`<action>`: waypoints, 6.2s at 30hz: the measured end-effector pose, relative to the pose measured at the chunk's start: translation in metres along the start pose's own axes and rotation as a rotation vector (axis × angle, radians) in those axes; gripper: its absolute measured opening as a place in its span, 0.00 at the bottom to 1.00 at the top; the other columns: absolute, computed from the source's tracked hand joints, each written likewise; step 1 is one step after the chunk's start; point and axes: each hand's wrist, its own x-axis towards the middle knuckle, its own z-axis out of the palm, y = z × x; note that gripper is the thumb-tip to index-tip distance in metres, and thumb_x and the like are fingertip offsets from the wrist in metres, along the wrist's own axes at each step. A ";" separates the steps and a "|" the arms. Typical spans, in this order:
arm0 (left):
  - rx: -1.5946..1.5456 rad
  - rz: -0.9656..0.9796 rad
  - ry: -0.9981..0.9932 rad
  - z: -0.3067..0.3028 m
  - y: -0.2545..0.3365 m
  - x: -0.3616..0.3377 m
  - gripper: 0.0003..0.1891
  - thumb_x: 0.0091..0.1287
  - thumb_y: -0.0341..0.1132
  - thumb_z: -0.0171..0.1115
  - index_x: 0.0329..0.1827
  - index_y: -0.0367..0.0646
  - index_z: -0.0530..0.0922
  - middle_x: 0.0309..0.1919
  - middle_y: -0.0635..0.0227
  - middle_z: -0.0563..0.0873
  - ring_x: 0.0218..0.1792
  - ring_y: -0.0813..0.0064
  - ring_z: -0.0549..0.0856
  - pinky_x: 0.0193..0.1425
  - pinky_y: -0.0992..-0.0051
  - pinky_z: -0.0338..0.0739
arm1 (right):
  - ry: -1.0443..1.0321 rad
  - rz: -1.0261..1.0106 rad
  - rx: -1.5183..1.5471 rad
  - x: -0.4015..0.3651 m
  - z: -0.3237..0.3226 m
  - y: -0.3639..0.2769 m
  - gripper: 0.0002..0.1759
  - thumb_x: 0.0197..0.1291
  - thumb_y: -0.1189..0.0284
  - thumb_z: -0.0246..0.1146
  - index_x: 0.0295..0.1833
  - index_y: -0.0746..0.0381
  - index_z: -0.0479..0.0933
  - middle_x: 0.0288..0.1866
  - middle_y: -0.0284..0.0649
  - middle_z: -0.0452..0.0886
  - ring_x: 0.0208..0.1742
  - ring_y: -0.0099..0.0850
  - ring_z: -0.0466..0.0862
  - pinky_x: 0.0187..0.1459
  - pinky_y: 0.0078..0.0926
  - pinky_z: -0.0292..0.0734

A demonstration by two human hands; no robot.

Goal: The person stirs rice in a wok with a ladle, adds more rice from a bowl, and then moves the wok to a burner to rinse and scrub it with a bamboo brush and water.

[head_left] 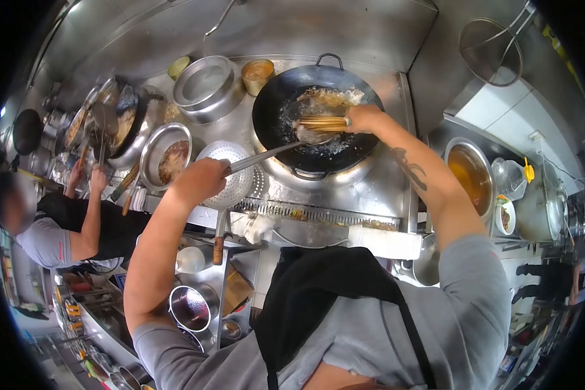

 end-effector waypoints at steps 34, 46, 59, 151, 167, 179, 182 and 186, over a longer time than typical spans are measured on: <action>0.009 -0.003 -0.049 -0.011 0.016 0.010 0.10 0.60 0.32 0.60 0.43 0.39 0.80 0.34 0.48 0.86 0.41 0.47 0.85 0.48 0.53 0.78 | 0.287 0.075 -0.088 -0.017 0.035 -0.025 0.18 0.59 0.56 0.64 0.44 0.58 0.87 0.46 0.43 0.88 0.48 0.40 0.88 0.49 0.38 0.83; 0.012 -0.044 -0.072 -0.007 0.018 -0.003 0.10 0.61 0.31 0.63 0.45 0.41 0.80 0.33 0.51 0.86 0.40 0.49 0.86 0.48 0.54 0.79 | 0.203 -0.130 -0.002 -0.021 0.043 -0.015 0.17 0.59 0.61 0.64 0.45 0.63 0.86 0.46 0.47 0.87 0.52 0.41 0.87 0.54 0.39 0.80; -0.015 -0.093 0.075 0.034 0.011 -0.027 0.13 0.62 0.32 0.62 0.49 0.42 0.79 0.32 0.49 0.85 0.38 0.46 0.85 0.44 0.52 0.79 | 0.079 0.040 -0.103 -0.009 -0.014 0.004 0.28 0.53 0.48 0.70 0.46 0.62 0.86 0.40 0.50 0.87 0.41 0.44 0.88 0.43 0.37 0.82; 0.480 -0.053 0.222 -0.005 0.066 -0.015 0.09 0.63 0.29 0.57 0.46 0.43 0.80 0.24 0.65 0.84 0.30 0.63 0.87 0.32 0.65 0.81 | 0.168 -0.030 -0.134 -0.033 0.043 -0.021 0.17 0.56 0.59 0.65 0.43 0.60 0.86 0.43 0.48 0.88 0.47 0.45 0.88 0.50 0.40 0.83; 0.348 -0.068 0.144 -0.010 0.056 -0.019 0.06 0.64 0.31 0.57 0.39 0.44 0.81 0.30 0.57 0.87 0.34 0.55 0.88 0.40 0.56 0.82 | 0.205 0.001 -0.107 -0.025 0.020 -0.008 0.21 0.58 0.53 0.66 0.45 0.60 0.86 0.47 0.47 0.87 0.49 0.42 0.88 0.50 0.38 0.82; 0.464 -0.121 0.113 -0.041 0.081 0.011 0.07 0.59 0.31 0.60 0.36 0.44 0.85 0.34 0.57 0.88 0.36 0.59 0.89 0.39 0.62 0.84 | 0.088 -0.026 -0.001 -0.040 0.019 -0.055 0.18 0.59 0.59 0.66 0.49 0.59 0.85 0.49 0.44 0.88 0.52 0.41 0.87 0.54 0.39 0.81; 0.617 -0.100 0.072 -0.061 0.108 0.028 0.08 0.61 0.31 0.59 0.37 0.45 0.86 0.35 0.59 0.89 0.38 0.60 0.89 0.40 0.64 0.84 | 0.192 0.049 -0.052 -0.024 0.005 -0.027 0.19 0.59 0.58 0.66 0.49 0.59 0.85 0.49 0.45 0.87 0.51 0.43 0.87 0.54 0.40 0.80; 0.558 -0.118 -0.047 -0.077 0.112 0.061 0.09 0.62 0.32 0.60 0.41 0.46 0.87 0.40 0.62 0.89 0.43 0.63 0.89 0.43 0.65 0.84 | 0.317 -0.120 -0.150 -0.017 0.025 -0.036 0.19 0.57 0.57 0.66 0.48 0.60 0.85 0.47 0.48 0.87 0.50 0.43 0.87 0.51 0.40 0.82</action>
